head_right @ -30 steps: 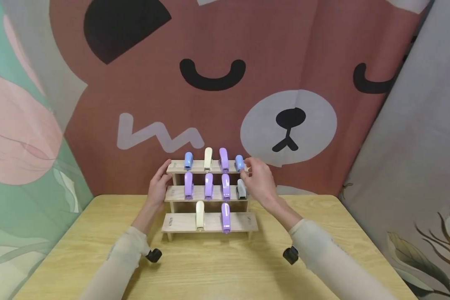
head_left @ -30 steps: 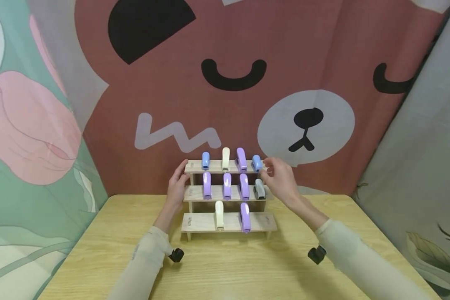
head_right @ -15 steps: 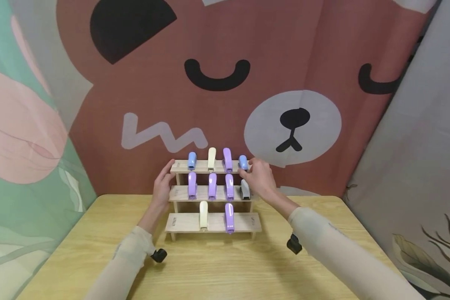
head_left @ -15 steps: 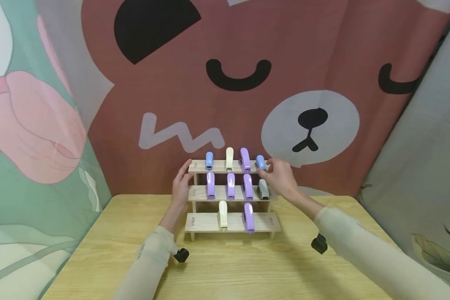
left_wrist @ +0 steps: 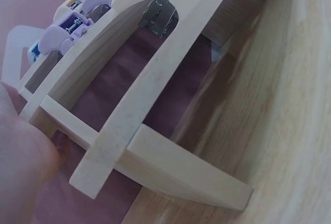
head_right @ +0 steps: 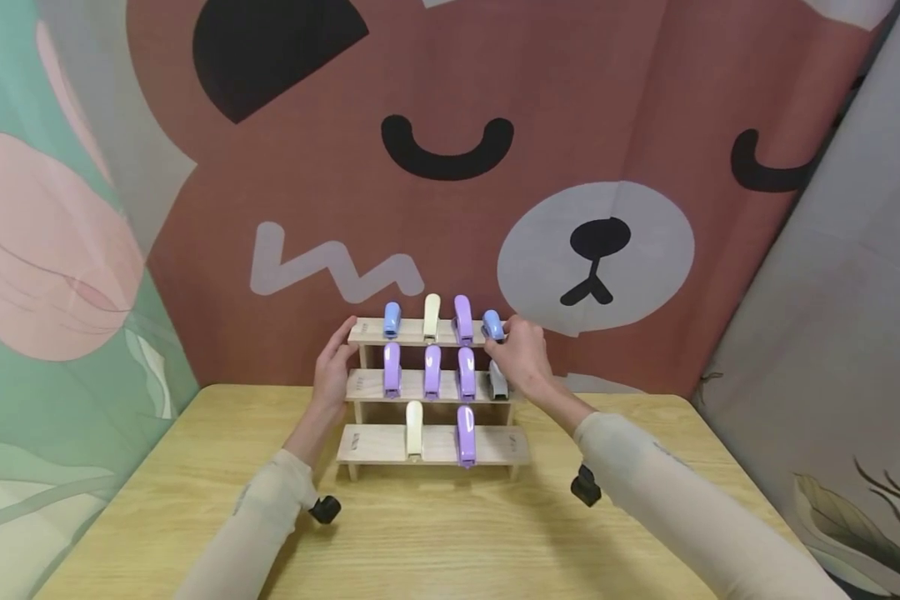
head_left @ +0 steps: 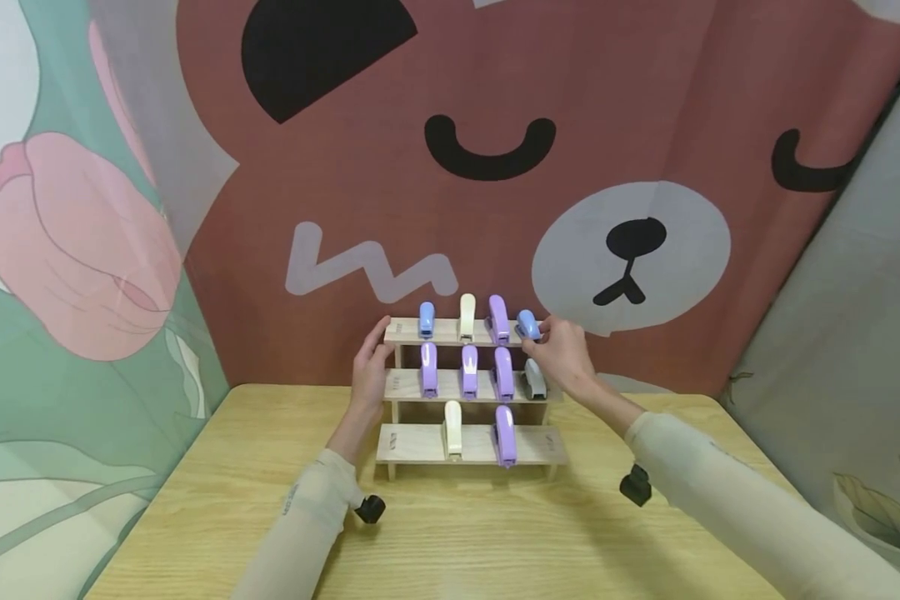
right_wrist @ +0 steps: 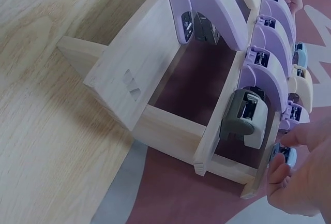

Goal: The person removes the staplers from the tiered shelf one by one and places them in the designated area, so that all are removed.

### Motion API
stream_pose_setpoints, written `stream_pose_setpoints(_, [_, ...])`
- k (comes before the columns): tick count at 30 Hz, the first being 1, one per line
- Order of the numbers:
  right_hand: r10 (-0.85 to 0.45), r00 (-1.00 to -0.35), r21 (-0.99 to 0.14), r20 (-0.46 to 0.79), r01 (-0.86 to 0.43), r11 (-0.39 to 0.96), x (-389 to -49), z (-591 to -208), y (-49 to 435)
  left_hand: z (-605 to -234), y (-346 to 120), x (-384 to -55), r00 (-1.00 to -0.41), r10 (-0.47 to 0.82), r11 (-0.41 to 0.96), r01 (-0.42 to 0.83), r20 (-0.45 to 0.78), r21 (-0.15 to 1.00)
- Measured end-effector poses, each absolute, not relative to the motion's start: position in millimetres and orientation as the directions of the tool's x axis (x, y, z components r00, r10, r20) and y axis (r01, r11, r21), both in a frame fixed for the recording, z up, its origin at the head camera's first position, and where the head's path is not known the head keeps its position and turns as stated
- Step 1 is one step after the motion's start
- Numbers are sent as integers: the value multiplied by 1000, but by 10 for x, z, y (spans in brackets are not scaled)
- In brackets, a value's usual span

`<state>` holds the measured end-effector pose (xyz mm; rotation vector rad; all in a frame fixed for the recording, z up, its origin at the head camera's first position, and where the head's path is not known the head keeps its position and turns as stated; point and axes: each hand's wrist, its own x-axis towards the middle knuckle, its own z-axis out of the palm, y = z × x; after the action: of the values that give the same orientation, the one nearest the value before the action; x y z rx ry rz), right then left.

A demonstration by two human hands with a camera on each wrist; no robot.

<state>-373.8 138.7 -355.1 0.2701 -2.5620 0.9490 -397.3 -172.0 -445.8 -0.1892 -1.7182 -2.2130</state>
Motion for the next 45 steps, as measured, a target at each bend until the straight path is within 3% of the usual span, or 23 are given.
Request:
stream_pose_setpoints(8, [-26, -898, -572, 439, -301, 763, -3728, -3591, 1397, -4444, -1707, -3973, -949, -152, -275, 309, 276, 910])
stream_pose_setpoints(31, [-18, -904, -595, 427, -296, 748, -3682, -3638, 1519, -4511, -1728, -3953, -936, -177, -202, 337, 305, 919])
stream_pose_setpoints(45, [20, -876, -520, 482, -268, 811, -3595, -3612, 1847, -4494, -1719, -3989, -924, -199, -205, 365, 326, 908])
